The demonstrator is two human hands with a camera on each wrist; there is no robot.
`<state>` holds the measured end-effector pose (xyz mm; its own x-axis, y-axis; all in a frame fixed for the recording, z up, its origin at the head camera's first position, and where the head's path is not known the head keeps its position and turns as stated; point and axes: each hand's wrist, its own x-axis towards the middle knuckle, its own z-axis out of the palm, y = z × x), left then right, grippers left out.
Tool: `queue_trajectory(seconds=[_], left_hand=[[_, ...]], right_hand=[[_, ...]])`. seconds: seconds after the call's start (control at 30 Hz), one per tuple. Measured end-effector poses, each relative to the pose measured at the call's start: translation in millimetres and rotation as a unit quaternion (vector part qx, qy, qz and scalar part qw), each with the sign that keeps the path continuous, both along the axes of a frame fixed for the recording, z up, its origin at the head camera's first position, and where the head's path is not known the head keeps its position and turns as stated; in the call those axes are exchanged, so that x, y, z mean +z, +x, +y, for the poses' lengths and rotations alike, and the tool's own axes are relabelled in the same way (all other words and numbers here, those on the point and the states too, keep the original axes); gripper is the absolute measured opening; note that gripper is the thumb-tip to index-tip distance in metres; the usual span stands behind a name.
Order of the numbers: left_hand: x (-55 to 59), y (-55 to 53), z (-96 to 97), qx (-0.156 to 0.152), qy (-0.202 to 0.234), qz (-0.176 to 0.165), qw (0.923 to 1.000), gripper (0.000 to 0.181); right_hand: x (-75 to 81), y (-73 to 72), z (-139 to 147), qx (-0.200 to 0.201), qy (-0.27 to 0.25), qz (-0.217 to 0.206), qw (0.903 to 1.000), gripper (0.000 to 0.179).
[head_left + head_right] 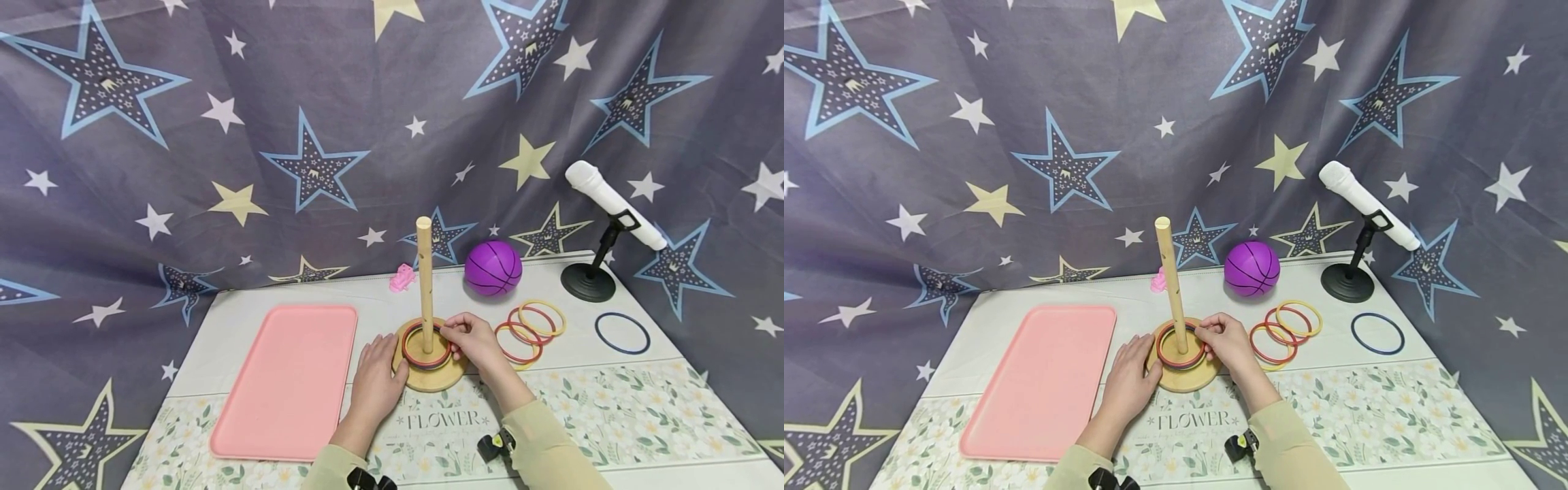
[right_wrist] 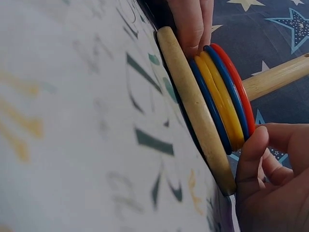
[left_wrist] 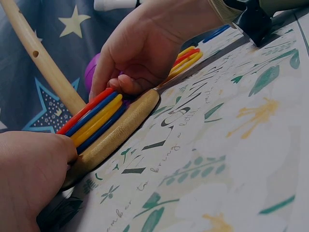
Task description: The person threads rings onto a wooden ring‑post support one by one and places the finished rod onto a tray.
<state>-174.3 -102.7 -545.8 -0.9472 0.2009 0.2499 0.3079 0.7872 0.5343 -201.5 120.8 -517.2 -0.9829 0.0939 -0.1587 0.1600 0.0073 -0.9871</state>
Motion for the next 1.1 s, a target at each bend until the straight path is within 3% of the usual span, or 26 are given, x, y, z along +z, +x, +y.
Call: queue_trajectory(seconds=[0.6, 1.1], left_hand=[[-1.6, 0.2, -1.6, -0.001, 0.003, 0.004, 1.0, 0.056], [-3.5, -1.1, -1.2, 0.001, 0.001, 0.006, 1.0, 0.057]], right_hand=[[12.9, 5.1, 20.9, -0.018, -0.003, -0.002, 0.9998, 0.021], [31.9, 20.7, 65.9, -0.024, 0.014, 0.012, 0.9995, 0.031]])
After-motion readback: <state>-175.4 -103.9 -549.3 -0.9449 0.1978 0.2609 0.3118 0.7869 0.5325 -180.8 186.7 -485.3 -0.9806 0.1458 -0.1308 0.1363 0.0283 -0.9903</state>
